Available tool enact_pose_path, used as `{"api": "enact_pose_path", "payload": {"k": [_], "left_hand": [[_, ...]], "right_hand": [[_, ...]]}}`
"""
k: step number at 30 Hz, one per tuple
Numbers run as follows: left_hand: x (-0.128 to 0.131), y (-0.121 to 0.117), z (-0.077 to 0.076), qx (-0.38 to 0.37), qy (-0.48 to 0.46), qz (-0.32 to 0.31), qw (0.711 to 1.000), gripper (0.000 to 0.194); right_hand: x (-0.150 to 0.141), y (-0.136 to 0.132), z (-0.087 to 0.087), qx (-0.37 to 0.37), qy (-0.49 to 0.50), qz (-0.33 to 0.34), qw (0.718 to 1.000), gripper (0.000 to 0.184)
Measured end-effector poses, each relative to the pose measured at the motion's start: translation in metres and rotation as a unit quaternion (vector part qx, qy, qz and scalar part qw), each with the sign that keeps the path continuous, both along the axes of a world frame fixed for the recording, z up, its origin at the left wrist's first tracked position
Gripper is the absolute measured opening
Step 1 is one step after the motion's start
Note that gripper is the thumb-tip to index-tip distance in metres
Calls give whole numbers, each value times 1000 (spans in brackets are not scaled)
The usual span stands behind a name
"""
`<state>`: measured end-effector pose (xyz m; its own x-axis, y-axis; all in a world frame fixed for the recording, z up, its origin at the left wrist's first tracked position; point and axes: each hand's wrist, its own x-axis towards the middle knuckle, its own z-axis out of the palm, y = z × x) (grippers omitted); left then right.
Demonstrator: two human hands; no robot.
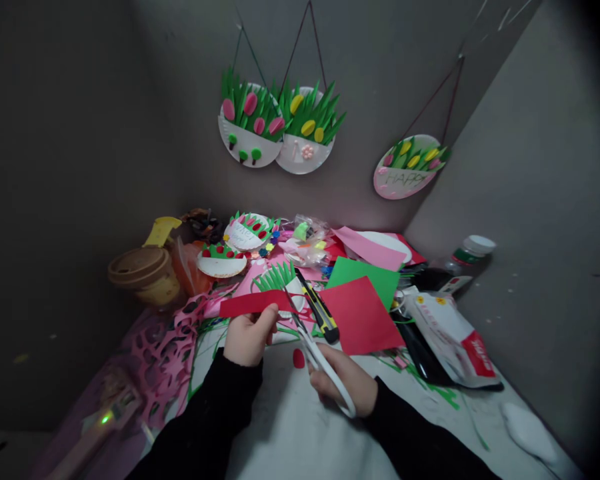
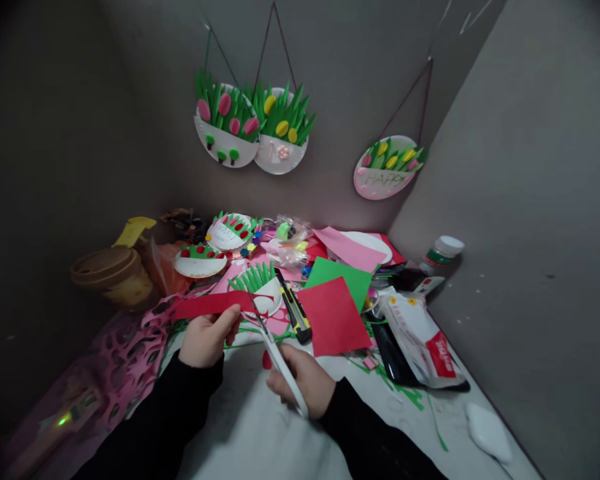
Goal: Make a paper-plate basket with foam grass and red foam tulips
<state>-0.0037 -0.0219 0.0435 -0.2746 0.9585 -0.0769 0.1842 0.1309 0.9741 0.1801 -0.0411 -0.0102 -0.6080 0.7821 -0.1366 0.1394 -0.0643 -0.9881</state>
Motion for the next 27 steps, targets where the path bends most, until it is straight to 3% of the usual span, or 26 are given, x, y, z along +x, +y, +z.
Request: {"api": "enact_pose_path", "payload": {"k": [8,18,27], "left_hand": [[-1,1,-2,12,-18,-9,1000,43],[-4,6,-10,11,-38,-12,999,44],[-5,7,-4,32,-61,-22,997,42]], "right_hand": [[-2,-1,7,-3,-12,-3,1000,55],[2,1,-1,20,-19,6,1000,46],[4,1,-1,17,-28,3,999,46]]}}
